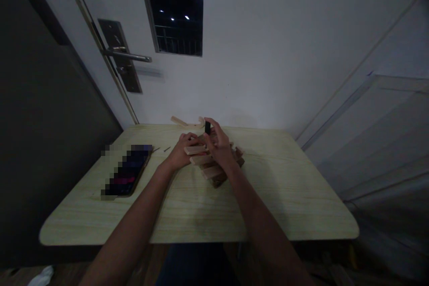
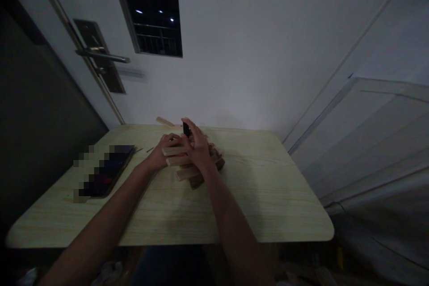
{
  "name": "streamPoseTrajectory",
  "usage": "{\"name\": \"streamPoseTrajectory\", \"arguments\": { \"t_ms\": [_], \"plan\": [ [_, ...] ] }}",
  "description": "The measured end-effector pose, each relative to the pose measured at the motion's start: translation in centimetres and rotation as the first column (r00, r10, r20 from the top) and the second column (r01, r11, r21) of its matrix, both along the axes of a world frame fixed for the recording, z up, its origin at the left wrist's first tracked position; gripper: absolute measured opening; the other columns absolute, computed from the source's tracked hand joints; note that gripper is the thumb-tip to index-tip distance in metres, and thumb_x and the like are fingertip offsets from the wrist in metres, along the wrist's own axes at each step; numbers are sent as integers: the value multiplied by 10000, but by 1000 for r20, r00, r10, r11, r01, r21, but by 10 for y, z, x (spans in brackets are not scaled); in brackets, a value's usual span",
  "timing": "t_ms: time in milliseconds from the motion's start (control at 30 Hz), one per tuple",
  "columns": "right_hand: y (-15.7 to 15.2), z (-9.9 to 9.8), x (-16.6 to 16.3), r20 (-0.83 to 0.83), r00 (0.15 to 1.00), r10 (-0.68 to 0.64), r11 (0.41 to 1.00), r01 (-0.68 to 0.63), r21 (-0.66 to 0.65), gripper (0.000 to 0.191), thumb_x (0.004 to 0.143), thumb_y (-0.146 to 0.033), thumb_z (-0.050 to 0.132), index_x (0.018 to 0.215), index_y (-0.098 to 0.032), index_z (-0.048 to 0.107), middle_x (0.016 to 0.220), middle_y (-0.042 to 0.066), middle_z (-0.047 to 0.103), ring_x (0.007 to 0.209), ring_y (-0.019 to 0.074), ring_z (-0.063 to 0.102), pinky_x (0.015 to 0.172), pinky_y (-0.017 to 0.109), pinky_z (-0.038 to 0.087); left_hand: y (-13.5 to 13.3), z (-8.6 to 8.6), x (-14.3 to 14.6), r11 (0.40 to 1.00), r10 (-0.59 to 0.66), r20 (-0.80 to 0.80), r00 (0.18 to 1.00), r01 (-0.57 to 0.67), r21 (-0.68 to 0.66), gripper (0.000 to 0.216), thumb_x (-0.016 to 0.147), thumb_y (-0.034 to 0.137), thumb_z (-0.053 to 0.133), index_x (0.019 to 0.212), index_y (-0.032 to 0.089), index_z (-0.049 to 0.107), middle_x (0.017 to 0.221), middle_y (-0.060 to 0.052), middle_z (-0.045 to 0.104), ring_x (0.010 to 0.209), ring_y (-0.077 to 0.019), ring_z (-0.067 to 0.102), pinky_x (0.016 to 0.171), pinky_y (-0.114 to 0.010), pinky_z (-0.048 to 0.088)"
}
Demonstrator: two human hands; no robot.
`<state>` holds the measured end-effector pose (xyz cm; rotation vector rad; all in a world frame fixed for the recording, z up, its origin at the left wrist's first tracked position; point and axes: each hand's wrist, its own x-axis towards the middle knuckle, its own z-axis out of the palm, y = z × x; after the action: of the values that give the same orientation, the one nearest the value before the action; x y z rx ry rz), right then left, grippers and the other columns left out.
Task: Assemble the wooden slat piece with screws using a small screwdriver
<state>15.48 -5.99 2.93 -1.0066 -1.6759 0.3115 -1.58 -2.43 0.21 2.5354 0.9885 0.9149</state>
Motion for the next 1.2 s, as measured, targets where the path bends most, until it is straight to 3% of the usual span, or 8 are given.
{"name": "streamPoseTrajectory", "arguments": {
  "t_ms": [167, 300, 567, 900, 1033, 1200],
  "plan": [
    [1, -2, 1, -29, 999, 41, 998, -42, -46, 410, 957, -297, 464, 1367, -287, 449, 1087, 57, 682, 972, 215, 670, 857, 371, 562, 1, -1, -1, 1000, -1, 11, 1000, 1, 3, 359, 780, 530, 683, 989, 240, 715, 1038, -83, 653, 1040, -269, 534, 942, -478, 391],
    [1, -4, 1, -52, 998, 17, 999, -18, -35, 404, 916, -279, 530, 1317, -279, 483, 1121, 60, 665, 941, 221, 662, 818, 373, 569, 3, -5, -2, 1000, 24, -29, 999, -23, 12, 356, 773, 504, 700, 1021, 249, 706, 1096, -70, 636, 1080, -262, 520, 970, -462, 378],
    [-3, 0, 0, -13, 999, 30, 998, -30, -46, 429, 969, -278, 431, 1398, -289, 443, 1059, 60, 700, 929, 221, 676, 876, 400, 553, 3, -6, -2, 999, 26, -15, 1000, -26, 21, 381, 769, 539, 696, 1037, 267, 703, 1097, -63, 624, 1068, -254, 523, 965, -456, 383],
    [1, -2, 0, -74, 994, 76, 996, -79, -43, 395, 919, -308, 523, 1314, -327, 504, 1280, 52, 621, 1003, 223, 659, 888, 393, 568, 0, -3, -1, 1000, 13, -21, 1000, -13, 12, 369, 775, 510, 699, 1036, 249, 696, 1082, -64, 636, 1057, -254, 525, 956, -445, 383],
    [1, -4, 0, -101, 991, 90, 994, -95, -49, 438, 924, -298, 514, 1354, -360, 464, 1261, 44, 625, 1028, 232, 655, 907, 430, 566, 2, -5, -2, 1000, 8, 7, 1000, -8, 23, 380, 773, 501, 713, 1032, 224, 701, 1061, -78, 624, 1030, -253, 522, 938, -440, 380],
    [1, -4, 0, -101, 986, 135, 988, -142, -62, 442, 967, -294, 416, 1408, -303, 434, 1163, 69, 672, 999, 229, 672, 932, 435, 559, 4, -7, -2, 1000, -15, 4, 1000, 15, 18, 363, 774, 504, 717, 1018, 235, 711, 1067, -74, 626, 1046, -256, 513, 945, -434, 368]
  ]
}}
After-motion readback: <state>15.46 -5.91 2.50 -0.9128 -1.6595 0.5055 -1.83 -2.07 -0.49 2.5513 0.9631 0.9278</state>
